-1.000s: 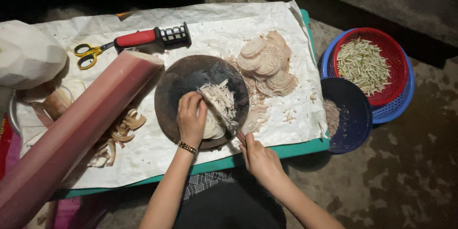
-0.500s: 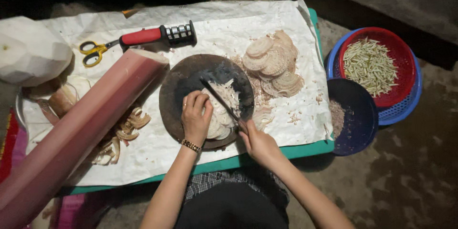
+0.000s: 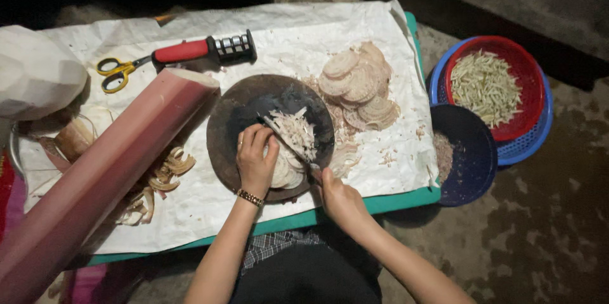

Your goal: The person slices a long pink vegetable into thin rounds using a knife on a wooden cutting board. They then chop the slices into smaller pieces. The sliced vegetable is placed into a nearby basket.

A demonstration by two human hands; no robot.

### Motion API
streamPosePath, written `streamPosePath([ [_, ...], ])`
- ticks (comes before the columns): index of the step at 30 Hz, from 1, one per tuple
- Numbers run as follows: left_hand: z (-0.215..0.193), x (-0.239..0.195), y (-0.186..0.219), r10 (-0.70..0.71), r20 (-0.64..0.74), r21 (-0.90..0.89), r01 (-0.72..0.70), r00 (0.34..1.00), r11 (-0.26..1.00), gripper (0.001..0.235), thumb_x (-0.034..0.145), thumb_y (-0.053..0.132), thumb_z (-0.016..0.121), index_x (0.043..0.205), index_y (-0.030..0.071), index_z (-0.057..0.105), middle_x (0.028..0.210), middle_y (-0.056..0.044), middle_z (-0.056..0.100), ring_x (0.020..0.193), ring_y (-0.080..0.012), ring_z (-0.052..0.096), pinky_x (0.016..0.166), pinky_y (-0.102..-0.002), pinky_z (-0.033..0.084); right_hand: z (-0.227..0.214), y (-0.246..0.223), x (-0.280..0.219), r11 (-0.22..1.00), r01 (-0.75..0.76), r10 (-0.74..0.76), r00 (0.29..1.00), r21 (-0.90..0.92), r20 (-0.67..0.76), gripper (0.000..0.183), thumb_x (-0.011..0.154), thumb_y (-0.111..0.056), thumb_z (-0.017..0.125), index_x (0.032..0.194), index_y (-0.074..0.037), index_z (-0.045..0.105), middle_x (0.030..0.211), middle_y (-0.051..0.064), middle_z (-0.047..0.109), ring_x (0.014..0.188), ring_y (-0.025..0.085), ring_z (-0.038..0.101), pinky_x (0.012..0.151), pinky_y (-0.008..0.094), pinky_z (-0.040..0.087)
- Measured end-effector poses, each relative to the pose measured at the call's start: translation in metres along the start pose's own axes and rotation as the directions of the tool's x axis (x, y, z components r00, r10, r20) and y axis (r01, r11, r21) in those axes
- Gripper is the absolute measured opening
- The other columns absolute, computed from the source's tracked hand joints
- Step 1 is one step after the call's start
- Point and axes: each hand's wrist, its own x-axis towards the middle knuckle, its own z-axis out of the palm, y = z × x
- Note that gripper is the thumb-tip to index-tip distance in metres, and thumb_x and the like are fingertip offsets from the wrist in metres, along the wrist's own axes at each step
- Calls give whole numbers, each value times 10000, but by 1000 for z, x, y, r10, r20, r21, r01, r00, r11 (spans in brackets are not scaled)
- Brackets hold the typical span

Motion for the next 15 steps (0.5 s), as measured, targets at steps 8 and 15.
streamPosePath([
  [8, -2, -1, 2, -17, -14, -14, 17, 1000, 1000, 101, 919, 52, 679, 1012, 21, 655, 1088, -121, 630, 1022, -318, 621, 909, -420, 505, -54, -18, -13, 998, -56, 47, 980, 41, 195, 334, 1047, -288, 512, 1188, -6, 403, 713, 217, 676, 587, 460, 674, 496, 554, 533],
  [15, -1, 0, -1, -26, -7, -6, 26, 1000, 1000, 99, 923, 69, 671, 1011, 24, 667, 1085, -120, 646, 1020, -326, 624, 907, -430, 501, -22, -19, -13, 998, -61, 60, 995, 8, 81, 294, 1009, -227, 517, 1196, -24, 417, 683, 232, 673, 598, 470, 671, 504, 569, 525],
])
